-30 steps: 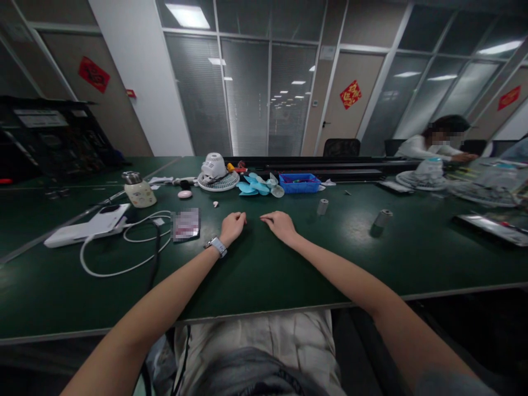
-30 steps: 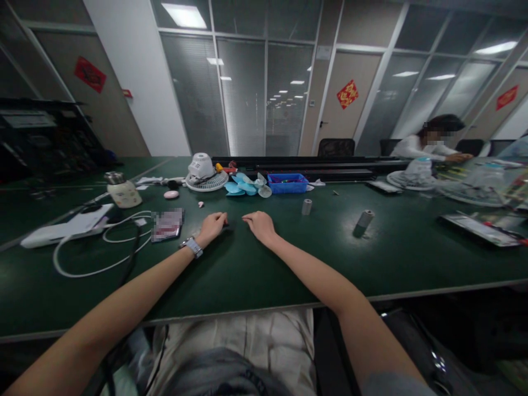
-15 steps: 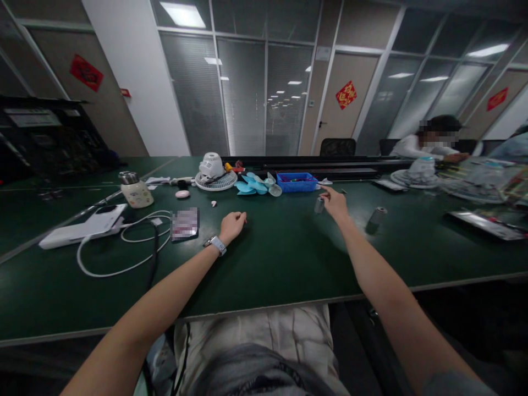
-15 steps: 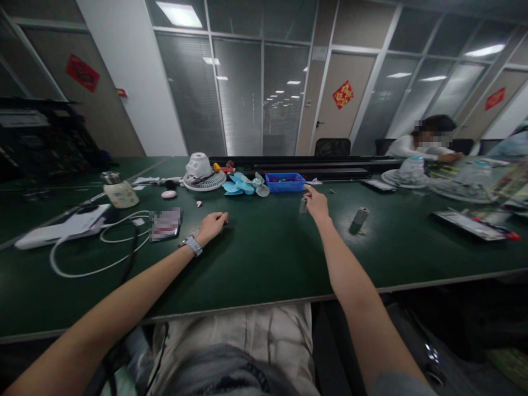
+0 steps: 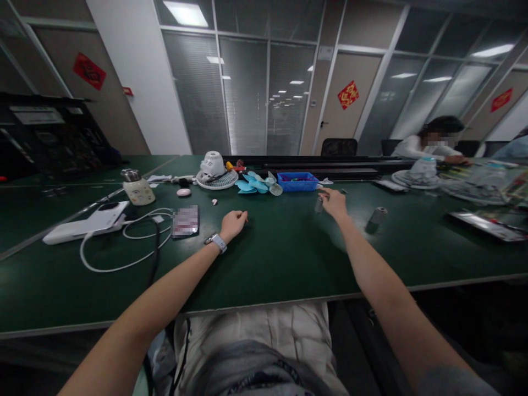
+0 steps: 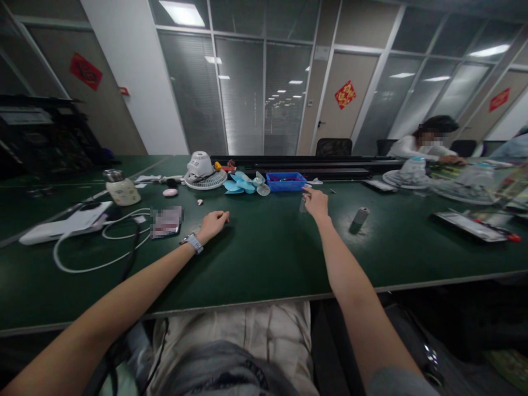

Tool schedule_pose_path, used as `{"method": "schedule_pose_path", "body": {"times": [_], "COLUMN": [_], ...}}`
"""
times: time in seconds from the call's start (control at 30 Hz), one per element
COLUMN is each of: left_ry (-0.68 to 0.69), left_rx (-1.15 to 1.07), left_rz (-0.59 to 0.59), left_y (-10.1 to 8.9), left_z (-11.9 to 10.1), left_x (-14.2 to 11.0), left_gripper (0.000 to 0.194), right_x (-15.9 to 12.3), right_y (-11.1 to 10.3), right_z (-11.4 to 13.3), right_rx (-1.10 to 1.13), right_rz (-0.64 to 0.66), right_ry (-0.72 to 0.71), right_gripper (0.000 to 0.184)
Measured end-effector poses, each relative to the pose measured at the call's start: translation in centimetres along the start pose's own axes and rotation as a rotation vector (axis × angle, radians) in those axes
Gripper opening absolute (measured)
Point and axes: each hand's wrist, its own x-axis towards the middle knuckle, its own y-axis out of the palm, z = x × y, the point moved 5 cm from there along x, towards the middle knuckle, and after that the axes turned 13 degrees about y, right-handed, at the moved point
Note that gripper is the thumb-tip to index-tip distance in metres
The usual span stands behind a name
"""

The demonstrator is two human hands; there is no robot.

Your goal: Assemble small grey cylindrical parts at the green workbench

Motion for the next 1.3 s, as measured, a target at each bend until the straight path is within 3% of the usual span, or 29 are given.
{"method": "schedule_pose_path", "body": {"times": [0.1, 0.17, 0.3, 0.4, 0.6, 0.7, 0.8, 0.97, 1.17, 1.3], "left_ry": [0.001, -0.001, 0.002, 0.033, 0.175, 0.235, 0.252, 0.162, 0.148, 0.152], "left_rx": [0.008, 0.01, 0.004, -0.047, -0.249, -0.306, -0.288, -0.304, -0.277, -0.144], "left_rz": [-0.003, 0.001, 0.003, -0.019, -0.099, -0.123, -0.168, -0.186, -0.243, -0.113], "left_y": [0.1, 0.1, 0.1, -0.1, -0.3, -0.1, 0.3, 0.2, -1.8, -1.5], "left_z": [0.1, 0.2, 0.1, -0.4, -3.2, -4.5, -5.0, -4.7, -4.2, -2.3], "left_x": [0.0, 0.0, 0.0, -0.2, -0.5, -0.4, 0.0, 0.6, 1.0, 0.7], "left_gripper": [0.044, 0.044, 0.046, 0.046, 0.041, 0.042, 0.036, 0.033, 0.04, 0.041], "right_x": [0.0, -0.3, -1.1, -2.3, -8.2, -10.9, -11.9, -12.1, -12.0, -12.3], "right_y": [0.4, 1.3, 2.4, 3.3, 8.3, 9.6, 9.5, 8.9, 9.2, 9.3], "right_z": [-1.4, -2.7, -3.6, -0.9, 10.6, 14.2, 15.4, 15.4, 15.1, 15.2], "right_rx": [0.025, 0.035, 0.004, 0.057, 0.461, 0.496, 0.421, 0.406, 0.455, 0.473], "right_rz": [-0.023, 0.046, 0.116, 0.12, 0.413, 0.472, 0.443, 0.449, 0.465, 0.47], "right_ry": [0.126, 0.23, 0.362, 0.313, 0.019, -0.059, -0.093, -0.126, -0.086, -0.079], "right_gripper": [0.051, 0.061, 0.053, 0.05, 0.049, 0.041, 0.033, 0.034, 0.042, 0.044]}}
